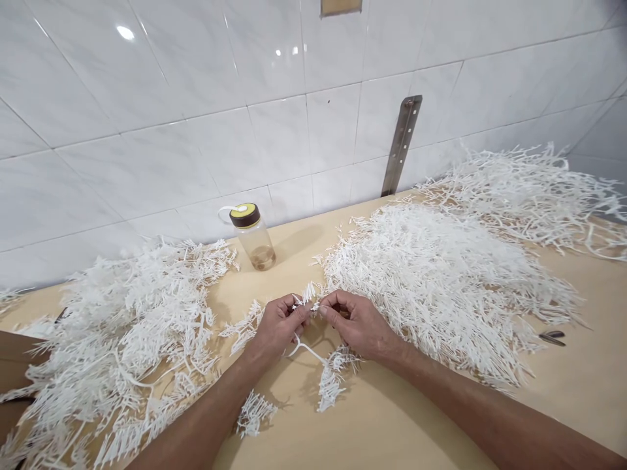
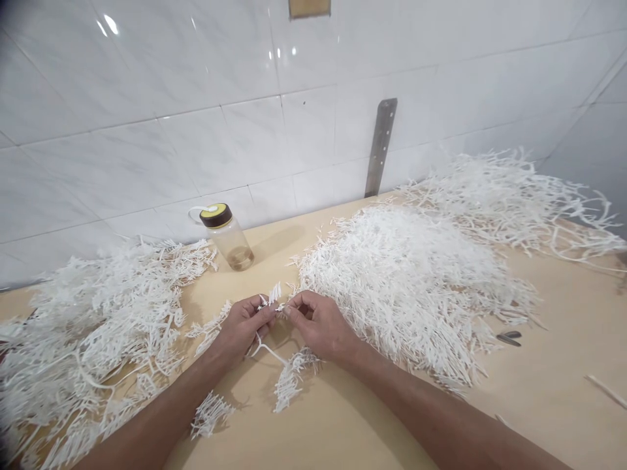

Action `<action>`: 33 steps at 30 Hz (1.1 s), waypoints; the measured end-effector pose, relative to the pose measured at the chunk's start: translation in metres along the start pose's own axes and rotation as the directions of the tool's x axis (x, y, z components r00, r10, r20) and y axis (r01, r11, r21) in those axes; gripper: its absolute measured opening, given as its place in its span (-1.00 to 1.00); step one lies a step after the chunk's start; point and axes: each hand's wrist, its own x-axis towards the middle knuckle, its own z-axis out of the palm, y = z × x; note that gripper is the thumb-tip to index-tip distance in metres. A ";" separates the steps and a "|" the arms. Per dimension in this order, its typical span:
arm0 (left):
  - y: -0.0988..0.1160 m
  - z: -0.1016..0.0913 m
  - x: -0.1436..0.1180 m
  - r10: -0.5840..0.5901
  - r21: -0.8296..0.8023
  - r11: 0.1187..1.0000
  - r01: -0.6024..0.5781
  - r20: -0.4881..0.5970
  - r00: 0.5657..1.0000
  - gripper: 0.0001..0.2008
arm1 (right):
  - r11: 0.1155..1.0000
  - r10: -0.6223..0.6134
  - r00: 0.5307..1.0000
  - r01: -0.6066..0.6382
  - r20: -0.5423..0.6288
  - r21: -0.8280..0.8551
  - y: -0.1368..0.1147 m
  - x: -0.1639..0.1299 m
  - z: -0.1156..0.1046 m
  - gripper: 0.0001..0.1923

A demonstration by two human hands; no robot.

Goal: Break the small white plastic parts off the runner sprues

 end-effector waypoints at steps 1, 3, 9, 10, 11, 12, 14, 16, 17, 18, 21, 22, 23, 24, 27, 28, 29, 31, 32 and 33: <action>0.000 0.000 0.000 -0.004 0.007 1.000 0.004 0.003 1.000 -0.56 | 1.000 0.011 1.000 -0.011 -0.004 0.008 0.000 0.000 0.000 -0.79; 0.001 0.000 -0.001 -0.009 0.031 0.999 0.008 0.006 1.000 -0.55 | 1.000 0.021 1.000 -0.021 -0.003 0.022 0.000 -0.001 0.000 -0.78; 0.003 0.000 -0.002 -0.012 0.053 0.999 0.012 0.006 1.000 -0.55 | 0.999 0.012 0.999 -0.013 0.031 0.037 -0.010 -0.001 -0.004 -0.78; 0.003 0.001 -0.003 -0.012 0.052 0.999 0.011 0.005 1.000 -0.55 | 0.999 0.011 0.999 -0.012 0.035 0.033 -0.012 -0.001 -0.004 -0.77; 0.004 0.001 -0.003 -0.013 0.050 0.999 0.013 0.003 1.000 -0.56 | 0.999 0.015 0.999 -0.016 0.039 0.030 -0.013 0.000 -0.005 -0.77; 0.005 0.001 -0.003 -0.018 0.047 0.999 0.018 0.000 1.000 -0.56 | 0.999 0.023 0.999 -0.025 0.043 0.029 -0.013 0.000 -0.005 -0.78; 0.007 0.002 -0.004 -0.031 0.035 0.999 0.031 -0.005 1.000 -0.57 | 0.998 0.049 0.998 -0.051 0.050 0.039 -0.011 0.001 -0.005 -0.81; 0.009 0.002 -0.005 -0.043 0.025 0.999 0.043 -0.007 0.999 -0.57 | 0.996 0.071 0.996 -0.075 0.054 0.058 -0.008 0.001 -0.005 -0.83; 0.010 0.003 -0.005 -0.049 0.022 0.999 0.049 -0.007 0.999 -0.57 | 0.994 0.075 0.996 -0.079 0.057 0.070 -0.007 0.001 -0.005 -0.82; 0.010 0.003 -0.005 -0.050 0.021 0.999 0.050 -0.007 0.999 -0.56 | 0.993 0.076 0.995 -0.081 0.063 0.082 -0.006 0.001 -0.006 -0.80; 0.010 0.003 -0.004 -0.040 0.010 0.999 0.040 -0.010 0.999 -0.55 | 0.990 0.081 0.992 -0.091 0.095 0.110 -0.005 0.000 -0.008 -0.74; 0.010 0.003 -0.005 -0.035 0.004 0.999 0.035 -0.011 0.999 -0.54 | 0.989 0.083 0.991 -0.095 0.107 0.115 -0.005 0.001 -0.008 -0.71; 0.010 0.003 -0.005 -0.032 -0.002 0.999 0.032 -0.011 0.999 -0.54 | 0.988 0.085 0.989 -0.099 0.118 0.118 -0.005 0.001 -0.009 -0.68; 0.010 0.003 -0.005 -0.032 -0.006 0.999 0.032 -0.009 0.999 -0.54 | 0.988 0.085 0.988 -0.101 0.127 0.118 -0.005 0.001 -0.009 -0.65; 0.011 0.003 -0.007 -0.041 -0.009 0.999 0.041 0.003 0.999 -0.54 | 0.989 0.079 0.988 -0.094 0.133 0.115 -0.001 0.003 -0.009 -0.62; 0.012 0.003 -0.007 -0.044 -0.009 0.999 0.044 0.009 0.999 -0.54 | 0.989 0.080 0.988 -0.095 0.131 0.113 0.000 0.003 -0.009 -0.63; 0.012 0.003 -0.007 -0.045 -0.010 0.999 0.045 0.013 0.999 -0.54 | 0.989 0.084 0.988 -0.098 0.128 0.112 0.001 0.004 -0.008 -0.64; 0.012 0.004 -0.007 -0.046 -0.012 0.999 0.046 0.017 0.999 -0.53 | 0.988 0.095 0.988 -0.109 0.121 0.108 0.001 0.004 -0.008 -0.66; 0.012 0.004 -0.007 -0.047 -0.011 0.999 0.047 0.017 0.999 -0.53 | 0.988 0.101 0.988 -0.114 0.116 0.106 0.000 0.004 -0.008 -0.68; 0.012 0.004 -0.007 -0.047 -0.010 0.999 0.047 0.013 0.999 -0.53 | 0.988 0.105 0.988 -0.117 0.110 0.105 0.000 0.003 -0.007 -0.69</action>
